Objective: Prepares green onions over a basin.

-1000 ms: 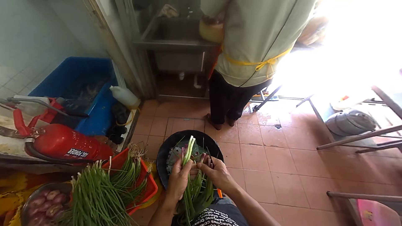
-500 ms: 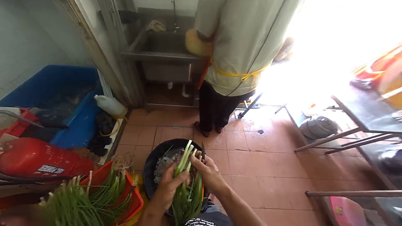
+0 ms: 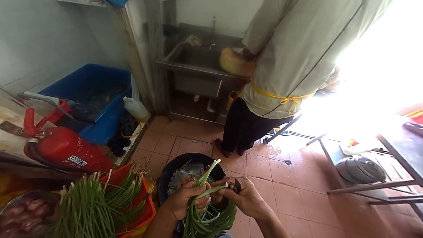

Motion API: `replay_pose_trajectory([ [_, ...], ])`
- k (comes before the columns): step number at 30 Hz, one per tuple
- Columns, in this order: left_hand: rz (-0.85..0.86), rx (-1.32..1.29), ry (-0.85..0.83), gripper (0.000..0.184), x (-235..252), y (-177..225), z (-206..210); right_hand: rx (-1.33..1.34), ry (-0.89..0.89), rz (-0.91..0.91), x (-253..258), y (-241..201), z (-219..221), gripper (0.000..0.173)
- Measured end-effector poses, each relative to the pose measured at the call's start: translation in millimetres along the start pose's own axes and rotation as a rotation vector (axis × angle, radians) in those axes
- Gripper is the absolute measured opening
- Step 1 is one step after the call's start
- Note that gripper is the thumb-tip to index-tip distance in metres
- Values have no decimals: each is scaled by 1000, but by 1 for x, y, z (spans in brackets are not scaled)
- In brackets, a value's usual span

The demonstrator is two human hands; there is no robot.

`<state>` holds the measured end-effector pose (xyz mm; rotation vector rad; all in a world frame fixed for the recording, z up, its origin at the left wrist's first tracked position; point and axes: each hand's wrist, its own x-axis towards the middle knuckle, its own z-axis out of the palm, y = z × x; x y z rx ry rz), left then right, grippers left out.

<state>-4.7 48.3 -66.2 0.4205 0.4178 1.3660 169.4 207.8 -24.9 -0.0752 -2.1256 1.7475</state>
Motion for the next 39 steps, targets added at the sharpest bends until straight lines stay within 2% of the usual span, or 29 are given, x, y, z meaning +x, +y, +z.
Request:
replay_pose_trajectory([
  [3,8,13,-21,13,2,3,1,5,44,-18,1,0,-2,17],
  [9,100,65,215,14,6,3,13,96,290,105,1,5,13,20],
  [11,99,98,256,15,5,2,16,87,351,146,3,2,19,15],
  [15,53,128,311,15,1,3,21,34,347,100,5,2,22,12],
  [18,36,84,269,14,-5,4,18,33,304,51,6,2,23,15],
  [22,40,72,182,12,-11,5,15,90,323,93,8,1,33,9],
  [25,34,227,151,10,-18,6,19,79,472,163,12,3,39,13],
  [28,48,444,180,11,-24,5,29,83,644,373,17,10,33,19],
  [30,89,531,265,12,-27,4,34,36,584,509,14,19,26,25],
  [32,139,615,373,13,-29,3,36,8,491,585,6,21,26,13],
  [35,216,830,538,18,-29,1,32,86,486,502,-6,21,30,30],
  [36,229,911,589,19,-29,1,30,113,468,451,-9,20,29,30],
  [39,266,1118,686,25,-31,1,25,-7,219,387,-8,12,17,30],
])
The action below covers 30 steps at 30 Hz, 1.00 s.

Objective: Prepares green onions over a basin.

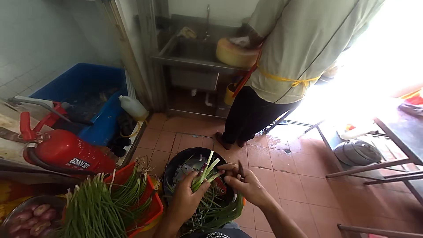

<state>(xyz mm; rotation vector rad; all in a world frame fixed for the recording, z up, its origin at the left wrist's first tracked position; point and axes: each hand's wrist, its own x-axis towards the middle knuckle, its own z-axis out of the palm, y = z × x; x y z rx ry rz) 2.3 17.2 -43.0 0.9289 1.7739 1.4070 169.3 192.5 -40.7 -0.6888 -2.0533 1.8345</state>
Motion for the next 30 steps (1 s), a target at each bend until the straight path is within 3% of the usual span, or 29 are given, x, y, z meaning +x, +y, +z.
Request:
replay_pose_trajectory([
  [3,70,80,25,25,-3,3,-2,-232,-27,-81,5,-2,-3,16],
  [6,69,69,-26,24,-5,9,-7,-227,-76,-211,6,-2,-9,13],
  [14,29,-29,-59,17,-6,9,-5,-293,-105,-164,2,-8,-16,16],
  [17,33,-23,-31,16,-5,8,-4,-293,-152,-230,6,-9,-19,20],
  [20,40,-65,-25,15,-6,10,-2,-361,-106,-260,9,-12,-17,13],
  [25,129,-77,-57,15,-7,10,3,-319,-132,-49,12,-21,-18,15],
  [28,56,-195,-218,16,-11,12,-2,-182,-16,149,19,-14,-21,15],
  [30,-38,-452,-365,31,-11,7,-5,-182,73,239,27,4,-18,16],
])
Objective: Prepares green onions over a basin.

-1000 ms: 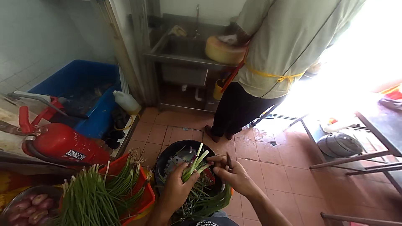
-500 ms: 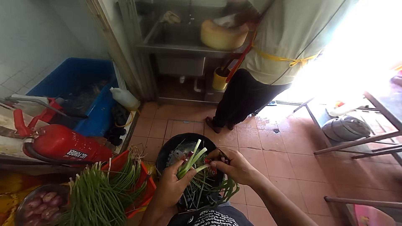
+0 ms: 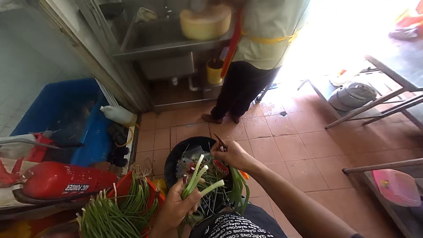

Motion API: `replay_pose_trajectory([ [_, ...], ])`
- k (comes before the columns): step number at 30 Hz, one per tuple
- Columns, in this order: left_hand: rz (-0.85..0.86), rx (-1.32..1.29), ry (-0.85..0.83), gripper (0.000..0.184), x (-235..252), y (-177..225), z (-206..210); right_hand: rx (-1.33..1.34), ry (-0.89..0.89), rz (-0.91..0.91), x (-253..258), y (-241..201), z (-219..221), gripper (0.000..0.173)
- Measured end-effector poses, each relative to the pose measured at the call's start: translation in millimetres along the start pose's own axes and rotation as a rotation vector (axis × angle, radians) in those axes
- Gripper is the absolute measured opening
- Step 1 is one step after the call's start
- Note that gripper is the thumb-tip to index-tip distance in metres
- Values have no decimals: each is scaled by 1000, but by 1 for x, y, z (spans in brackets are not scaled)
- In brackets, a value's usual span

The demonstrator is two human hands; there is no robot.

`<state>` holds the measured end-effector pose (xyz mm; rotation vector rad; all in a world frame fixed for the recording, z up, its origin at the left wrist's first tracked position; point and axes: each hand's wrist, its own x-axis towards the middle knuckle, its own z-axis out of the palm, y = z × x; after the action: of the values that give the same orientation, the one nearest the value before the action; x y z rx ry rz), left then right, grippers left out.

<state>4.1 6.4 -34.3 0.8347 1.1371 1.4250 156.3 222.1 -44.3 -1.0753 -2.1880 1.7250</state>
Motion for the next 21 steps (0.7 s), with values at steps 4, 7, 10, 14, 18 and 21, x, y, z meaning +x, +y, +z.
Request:
replay_pose_trajectory([
  [4,-83,-620,-199,44,7,-13,-8,-46,-147,80,5,13,27,74],
  [7,-123,-760,-192,42,11,-22,-13,176,-76,-12,-10,2,42,41],
  [10,-124,-645,-121,46,12,-30,-16,241,-80,-65,-17,-12,43,22],
  [14,-202,-202,-9,68,18,-24,-5,355,-255,-96,-17,-21,42,17],
  [18,-225,-197,-50,59,24,-27,-1,368,-316,-87,-16,-18,40,10],
  [21,-184,-263,-99,64,30,-26,2,467,-346,-115,-19,-13,33,9],
])
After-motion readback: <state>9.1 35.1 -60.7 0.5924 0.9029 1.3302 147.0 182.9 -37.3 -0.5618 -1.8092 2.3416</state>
